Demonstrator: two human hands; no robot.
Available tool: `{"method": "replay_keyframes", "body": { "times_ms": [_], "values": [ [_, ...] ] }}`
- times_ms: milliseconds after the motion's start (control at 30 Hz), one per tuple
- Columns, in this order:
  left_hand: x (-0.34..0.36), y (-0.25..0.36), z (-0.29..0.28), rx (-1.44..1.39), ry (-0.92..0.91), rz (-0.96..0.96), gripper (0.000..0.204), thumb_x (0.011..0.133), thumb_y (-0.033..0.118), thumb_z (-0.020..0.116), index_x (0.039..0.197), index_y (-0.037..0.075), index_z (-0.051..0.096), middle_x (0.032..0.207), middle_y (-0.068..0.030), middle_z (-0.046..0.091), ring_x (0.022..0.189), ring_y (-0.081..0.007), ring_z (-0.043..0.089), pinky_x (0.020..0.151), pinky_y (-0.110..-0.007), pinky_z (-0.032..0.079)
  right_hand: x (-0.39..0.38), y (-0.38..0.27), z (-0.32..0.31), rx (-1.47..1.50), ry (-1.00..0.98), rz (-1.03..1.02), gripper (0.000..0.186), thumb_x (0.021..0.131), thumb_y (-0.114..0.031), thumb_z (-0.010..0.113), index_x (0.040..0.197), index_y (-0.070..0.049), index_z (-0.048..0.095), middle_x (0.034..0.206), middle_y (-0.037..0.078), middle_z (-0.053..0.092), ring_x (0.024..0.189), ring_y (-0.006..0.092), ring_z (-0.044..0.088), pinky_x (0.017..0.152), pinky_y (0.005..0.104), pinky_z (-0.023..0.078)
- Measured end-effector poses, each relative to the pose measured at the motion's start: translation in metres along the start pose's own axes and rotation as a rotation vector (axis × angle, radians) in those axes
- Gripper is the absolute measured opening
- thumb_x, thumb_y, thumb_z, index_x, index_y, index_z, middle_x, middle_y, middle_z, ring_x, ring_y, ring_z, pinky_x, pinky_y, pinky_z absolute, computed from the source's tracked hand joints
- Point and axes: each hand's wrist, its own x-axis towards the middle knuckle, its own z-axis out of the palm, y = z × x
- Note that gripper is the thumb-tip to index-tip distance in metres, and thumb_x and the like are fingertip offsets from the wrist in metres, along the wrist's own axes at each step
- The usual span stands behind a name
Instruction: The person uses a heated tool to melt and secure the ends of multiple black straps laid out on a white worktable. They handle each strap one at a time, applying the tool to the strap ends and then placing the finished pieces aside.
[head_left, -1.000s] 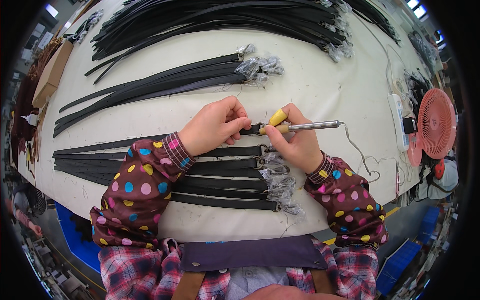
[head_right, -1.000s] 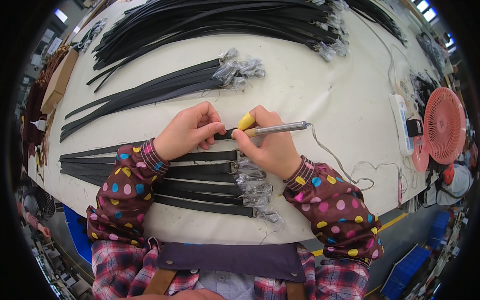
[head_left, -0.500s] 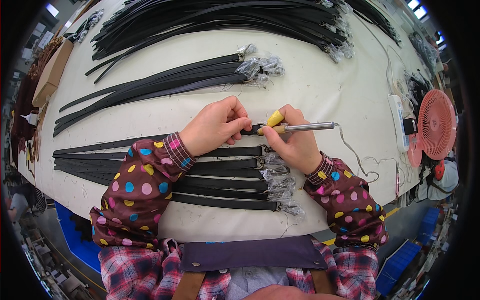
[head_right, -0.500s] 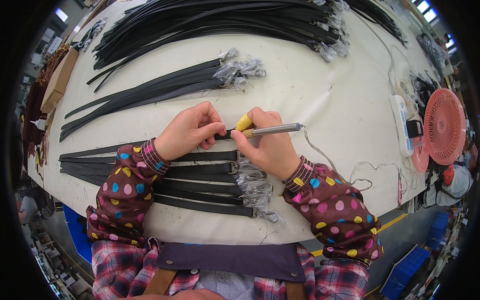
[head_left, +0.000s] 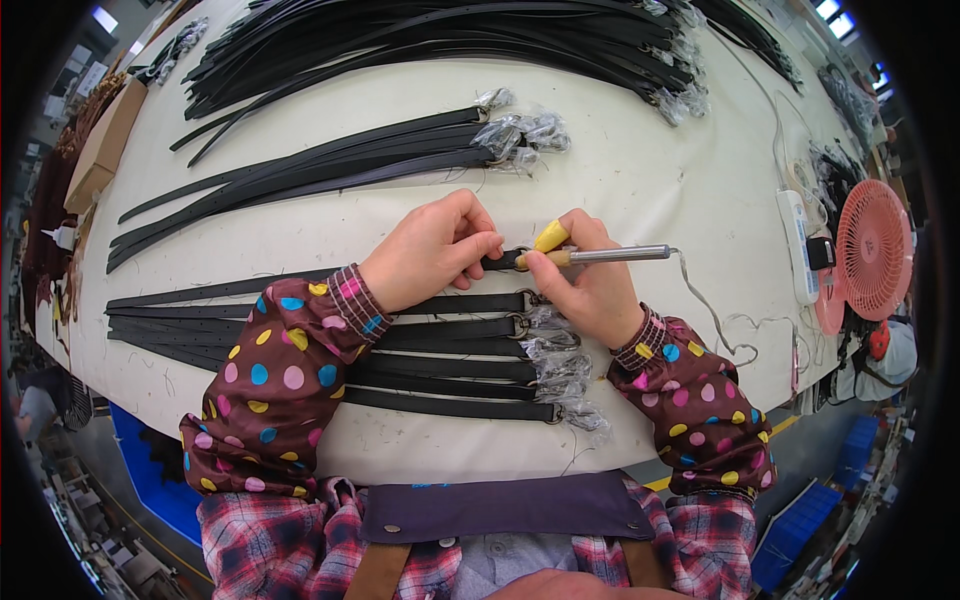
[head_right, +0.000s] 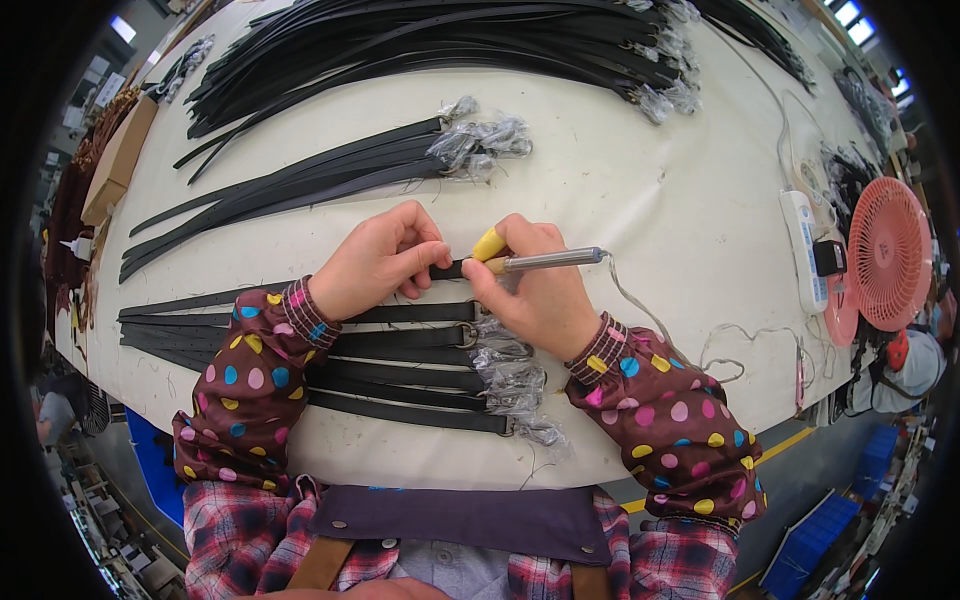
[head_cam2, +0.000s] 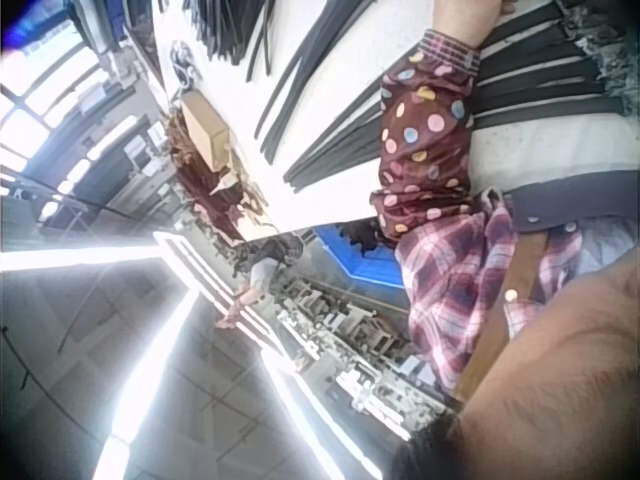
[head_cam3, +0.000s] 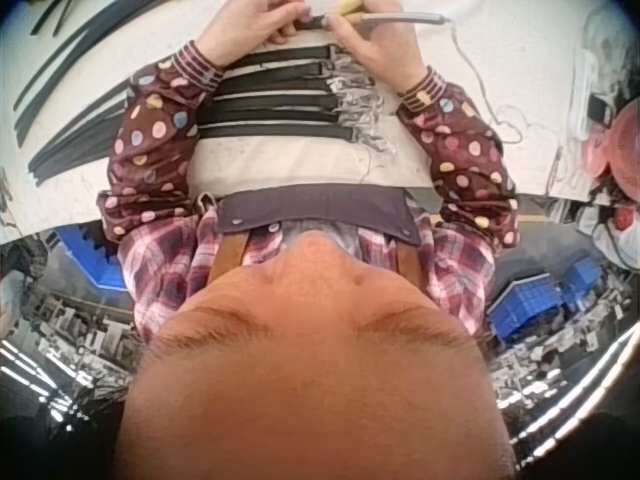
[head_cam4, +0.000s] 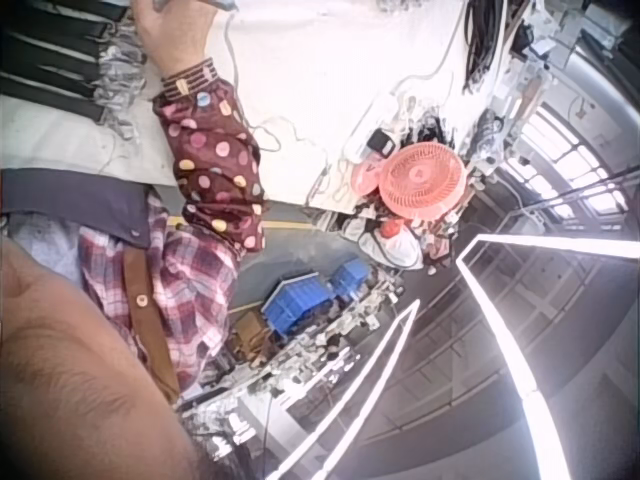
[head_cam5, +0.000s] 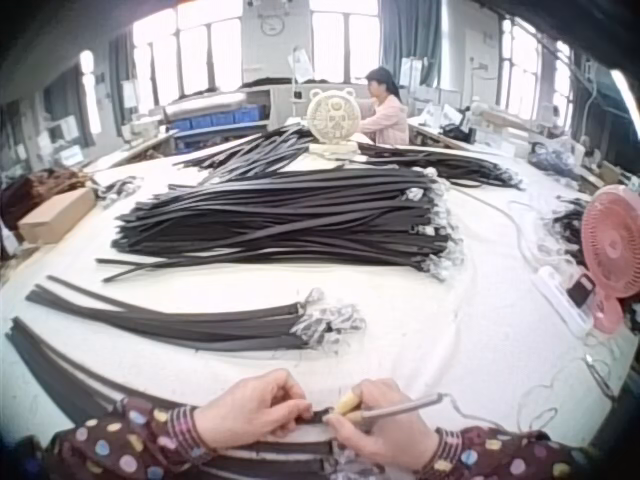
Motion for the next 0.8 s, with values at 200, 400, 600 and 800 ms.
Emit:
{"method": "replay_keyframes", "body": {
  "times_ms": [200, 400, 600, 800],
  "values": [
    [0.002, -0.002, 0.002, -0.026, 0.055, 0.042, 0.015, 0.096, 0.013, 0.058, 0.095, 0.0, 0.051, 0.085, -0.006, 0.065, 0.067, -0.0078, 0.061, 0.053, -0.023, 0.054, 0.001, 0.011, 0.001, 0.062, -0.042, 0.015, 0.018, 0.091, -0.008, 0.064, 0.093, -0.001, 0.048, 0.081, 0.005, 0.061, 0.073, 0.0076, 0.061, 0.063, 0.0222, 0.046],
    [0.003, -0.002, 0.0, -0.075, 0.058, 0.018, 0.013, 0.096, 0.012, 0.057, 0.096, 0.0, 0.05, 0.086, -0.0062, 0.065, 0.067, -0.0074, 0.061, 0.053, -0.022, 0.055, 0.004, 0.002, 0.0, 0.124, -0.06, 0.037, 0.019, 0.091, -0.009, 0.065, 0.093, -0.001, 0.048, 0.082, 0.006, 0.061, 0.075, 0.009, 0.062, 0.065, 0.023, 0.047],
    [0.003, -0.002, -0.001, -0.065, 0.033, 0.002, 0.013, 0.098, 0.014, 0.055, 0.099, 0.003, 0.049, 0.09, -0.006, 0.065, 0.068, -0.005, 0.058, 0.056, -0.02, 0.054, 0.005, 0.001, 0.0, 0.113, -0.072, 0.061, 0.02, 0.091, -0.012, 0.066, 0.093, -0.001, 0.049, 0.082, 0.006, 0.062, 0.076, 0.0097, 0.062, 0.066, 0.0238, 0.047],
    [0.003, -0.002, -0.001, -0.06, 0.026, 0.008, 0.013, 0.099, 0.014, 0.055, 0.098, 0.003, 0.049, 0.09, -0.0055, 0.065, 0.068, -0.0049, 0.058, 0.056, -0.02, 0.054, 0.004, 0.001, 0.0, 0.067, -0.057, 0.032, 0.02, 0.091, -0.013, 0.066, 0.093, -0.002, 0.049, 0.082, 0.007, 0.063, 0.075, 0.0096, 0.061, 0.065, 0.024, 0.046]
  ]
}}
